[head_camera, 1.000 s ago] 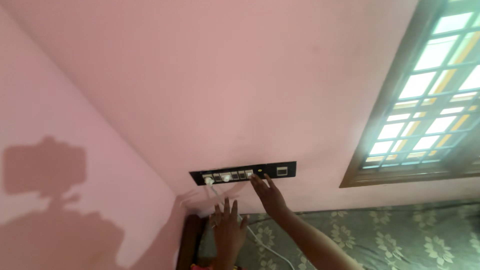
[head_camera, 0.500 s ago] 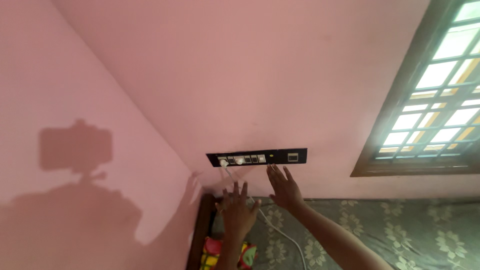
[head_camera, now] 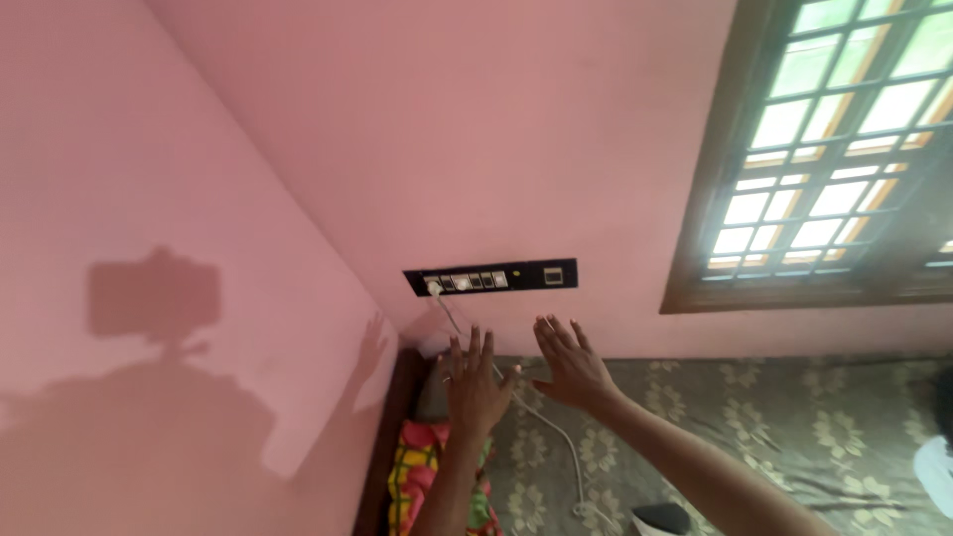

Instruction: The person irons a pair of black trousers on a floral-patterned bed sheet using a white iron, including plugging the iron into a wall socket and smoothing the fabric.

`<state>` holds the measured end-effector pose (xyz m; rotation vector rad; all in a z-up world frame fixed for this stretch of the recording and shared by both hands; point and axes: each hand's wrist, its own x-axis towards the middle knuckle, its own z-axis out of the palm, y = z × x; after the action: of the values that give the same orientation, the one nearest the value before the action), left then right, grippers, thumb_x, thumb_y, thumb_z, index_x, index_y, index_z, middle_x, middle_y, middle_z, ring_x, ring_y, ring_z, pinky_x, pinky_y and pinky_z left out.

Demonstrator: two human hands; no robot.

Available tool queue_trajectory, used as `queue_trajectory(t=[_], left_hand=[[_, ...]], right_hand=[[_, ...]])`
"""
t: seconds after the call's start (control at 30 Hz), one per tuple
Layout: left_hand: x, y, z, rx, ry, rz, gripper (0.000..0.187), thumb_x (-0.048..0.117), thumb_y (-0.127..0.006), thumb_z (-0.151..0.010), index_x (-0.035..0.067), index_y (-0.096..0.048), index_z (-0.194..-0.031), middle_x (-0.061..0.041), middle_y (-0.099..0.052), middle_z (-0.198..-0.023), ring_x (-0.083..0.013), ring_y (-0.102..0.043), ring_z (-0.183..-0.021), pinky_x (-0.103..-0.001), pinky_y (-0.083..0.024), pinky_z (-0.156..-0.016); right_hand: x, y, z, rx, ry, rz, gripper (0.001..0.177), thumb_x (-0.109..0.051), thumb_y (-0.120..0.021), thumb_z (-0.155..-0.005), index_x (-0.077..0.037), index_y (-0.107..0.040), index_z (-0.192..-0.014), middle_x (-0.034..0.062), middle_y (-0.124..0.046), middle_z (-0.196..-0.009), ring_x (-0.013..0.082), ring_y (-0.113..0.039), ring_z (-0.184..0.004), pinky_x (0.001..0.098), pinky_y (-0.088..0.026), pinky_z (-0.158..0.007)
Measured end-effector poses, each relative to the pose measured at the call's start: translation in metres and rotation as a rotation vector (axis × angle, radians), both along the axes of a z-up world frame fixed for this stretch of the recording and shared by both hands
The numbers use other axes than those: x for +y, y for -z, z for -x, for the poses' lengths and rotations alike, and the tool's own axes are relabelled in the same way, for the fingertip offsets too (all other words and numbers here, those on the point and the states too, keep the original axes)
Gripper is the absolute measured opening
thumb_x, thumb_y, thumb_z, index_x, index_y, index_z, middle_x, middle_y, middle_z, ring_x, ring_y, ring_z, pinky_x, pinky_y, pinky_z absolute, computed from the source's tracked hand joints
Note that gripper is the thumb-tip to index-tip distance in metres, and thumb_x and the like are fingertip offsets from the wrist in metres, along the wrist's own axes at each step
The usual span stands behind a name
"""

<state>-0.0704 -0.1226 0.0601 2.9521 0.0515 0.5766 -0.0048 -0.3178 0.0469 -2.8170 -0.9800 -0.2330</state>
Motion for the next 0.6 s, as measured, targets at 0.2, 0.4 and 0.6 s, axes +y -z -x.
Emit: queue_trajectory(t=[0.2, 0.4, 0.6], left_hand=[[-0.043, -0.015, 0.055, 0.040, -0.021, 0.025, 0.088, 0.063, -0.064, -0.087, 0.012, -0.037, -0.153, -0.005, -0.025, -0.166, -0.0363, -0.020, -0.153, -0.065, -0.015, -0.120], [-0.089, -0.024, 0.122, 0.190, -0.047, -0.033, 0.109, 0.050, -0.082, -0.071, 0.017, -0.025, -0.159, -0.005, -0.020, -0.168, -0.0364, -0.015, -0.154, -0.062, -0.015, -0.121], [-0.129, -0.011, 0.189, 0.099, -0.038, 0.024, 0.111, 0.045, -0.085, -0.072, 0.018, -0.024, -0.161, -0.005, -0.021, -0.168, -0.0387, -0.018, -0.154, -0.064, -0.016, -0.121]], right_hand=[[-0.059, -0.016, 0.049, 0.014, 0.036, -0.038, 0.108, -0.057, -0.074, -0.079, -0.001, -0.023, -0.156, 0.0148, -0.024, -0.164, 0.0294, -0.015, -0.155, 0.0528, -0.010, -0.124], [-0.124, -0.024, 0.105, 0.010, 0.075, -0.036, 0.107, -0.060, -0.071, -0.080, -0.003, -0.022, -0.157, 0.0127, -0.023, -0.165, 0.0271, -0.014, -0.155, 0.0511, -0.008, -0.124], [-0.188, -0.029, 0.165, -0.019, 0.087, -0.029, 0.109, -0.065, -0.067, -0.080, -0.005, -0.020, -0.158, 0.0126, -0.021, -0.166, 0.0273, -0.012, -0.155, 0.0491, -0.007, -0.124]])
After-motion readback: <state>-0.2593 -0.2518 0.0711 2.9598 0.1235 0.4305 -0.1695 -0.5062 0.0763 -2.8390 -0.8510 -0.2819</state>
